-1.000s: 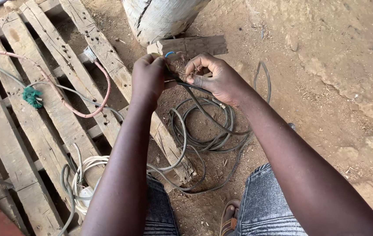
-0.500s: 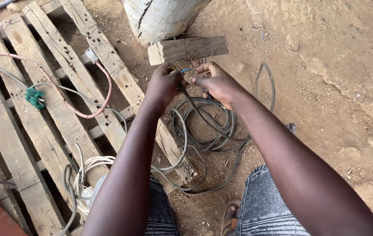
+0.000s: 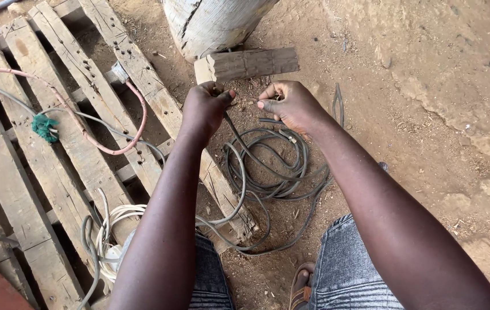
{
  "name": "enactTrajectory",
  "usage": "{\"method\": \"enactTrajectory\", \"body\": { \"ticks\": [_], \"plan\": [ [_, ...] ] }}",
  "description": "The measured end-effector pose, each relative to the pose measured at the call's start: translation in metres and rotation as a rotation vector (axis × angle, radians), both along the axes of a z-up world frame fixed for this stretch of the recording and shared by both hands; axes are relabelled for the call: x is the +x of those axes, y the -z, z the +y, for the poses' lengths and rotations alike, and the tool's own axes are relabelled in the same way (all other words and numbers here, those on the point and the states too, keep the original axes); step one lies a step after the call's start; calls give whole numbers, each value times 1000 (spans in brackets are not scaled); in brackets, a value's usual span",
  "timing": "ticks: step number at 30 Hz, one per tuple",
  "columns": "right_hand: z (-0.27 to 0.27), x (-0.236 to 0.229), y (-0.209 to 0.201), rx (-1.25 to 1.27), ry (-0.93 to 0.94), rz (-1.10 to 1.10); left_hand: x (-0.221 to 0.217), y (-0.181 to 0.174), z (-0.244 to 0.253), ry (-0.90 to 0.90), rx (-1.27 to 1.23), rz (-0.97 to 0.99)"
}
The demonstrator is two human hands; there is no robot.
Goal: Stripping insulation from electrical wires and twisting the conductors together to form a connection
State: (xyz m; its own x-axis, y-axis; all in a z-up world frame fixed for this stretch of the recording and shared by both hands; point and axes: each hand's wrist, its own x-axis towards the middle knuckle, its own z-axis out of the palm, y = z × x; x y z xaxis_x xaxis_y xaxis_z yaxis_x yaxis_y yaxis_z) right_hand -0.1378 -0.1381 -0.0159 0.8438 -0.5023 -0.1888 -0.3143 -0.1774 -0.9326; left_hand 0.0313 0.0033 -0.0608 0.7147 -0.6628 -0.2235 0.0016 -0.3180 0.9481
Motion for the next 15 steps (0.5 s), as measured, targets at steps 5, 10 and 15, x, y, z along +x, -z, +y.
{"method": "enactTrajectory", "body": {
  "ticks": [5, 10, 15],
  "plan": [
    [-5, 3, 13, -36, 7, -46, 8, 17, -6, -24, 36, -36],
    [-11, 2, 24, -93, -14, -59, 3, 9, -6, -8, 130, -97],
    [12, -11, -30, -180, -107, 24, -20, -20, 6, 56, 172, -79]
  ]
}}
